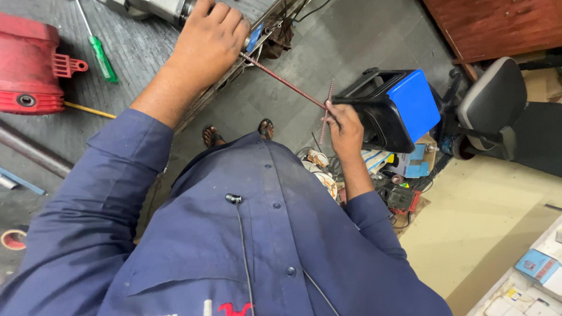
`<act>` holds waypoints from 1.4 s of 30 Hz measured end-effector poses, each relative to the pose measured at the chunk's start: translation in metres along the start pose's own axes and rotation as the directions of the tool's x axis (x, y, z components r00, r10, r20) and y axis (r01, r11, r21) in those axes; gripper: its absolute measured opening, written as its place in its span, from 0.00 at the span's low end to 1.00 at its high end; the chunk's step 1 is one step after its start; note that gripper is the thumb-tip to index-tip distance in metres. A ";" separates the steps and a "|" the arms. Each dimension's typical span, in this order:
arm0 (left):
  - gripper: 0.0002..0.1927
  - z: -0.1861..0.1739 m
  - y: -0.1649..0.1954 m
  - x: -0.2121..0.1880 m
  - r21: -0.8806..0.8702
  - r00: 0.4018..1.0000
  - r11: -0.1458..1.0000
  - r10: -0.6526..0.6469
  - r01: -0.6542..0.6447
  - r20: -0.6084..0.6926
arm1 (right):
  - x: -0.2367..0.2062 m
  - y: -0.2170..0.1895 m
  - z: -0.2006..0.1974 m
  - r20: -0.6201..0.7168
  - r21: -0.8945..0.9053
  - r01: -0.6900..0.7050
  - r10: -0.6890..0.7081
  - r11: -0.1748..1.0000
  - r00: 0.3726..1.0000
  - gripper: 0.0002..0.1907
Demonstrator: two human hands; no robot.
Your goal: The person assembles a cylindrical metal component with a bearing and a metal bracket on a workbench. They then retrieve a T-shaped metal rod and repeatedly insert and rotate it within the cylinder to test the fit.
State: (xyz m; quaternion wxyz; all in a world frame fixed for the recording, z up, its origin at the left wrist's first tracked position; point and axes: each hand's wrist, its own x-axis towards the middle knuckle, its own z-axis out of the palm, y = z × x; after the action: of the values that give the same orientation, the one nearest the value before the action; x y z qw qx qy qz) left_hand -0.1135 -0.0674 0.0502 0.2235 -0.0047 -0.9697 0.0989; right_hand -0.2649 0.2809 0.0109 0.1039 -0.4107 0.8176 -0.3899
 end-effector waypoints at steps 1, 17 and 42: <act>0.08 0.000 0.000 0.000 0.001 1.000 1.000 0.005 -0.005 0.008 | 0.000 0.000 0.002 -0.019 0.069 -0.003 0.004 0.998 1.000 0.17; 0.14 -0.007 0.025 0.008 -0.080 0.995 0.993 -0.094 0.091 -0.039 | 0.016 0.006 -0.003 0.704 0.668 -0.730 0.443 -0.145 0.555 0.23; 0.07 -0.001 0.044 0.005 -0.238 0.992 0.969 -0.088 0.063 -0.093 | 0.025 -0.025 0.018 0.377 0.716 -0.608 0.543 0.343 0.750 0.29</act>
State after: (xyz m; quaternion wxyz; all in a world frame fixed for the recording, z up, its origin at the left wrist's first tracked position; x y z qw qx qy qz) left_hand -0.1193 -0.0235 0.0452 0.2744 0.0008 -0.9613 -0.0251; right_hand -0.2579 0.2433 0.0207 0.4376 -0.0161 0.6335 -0.6380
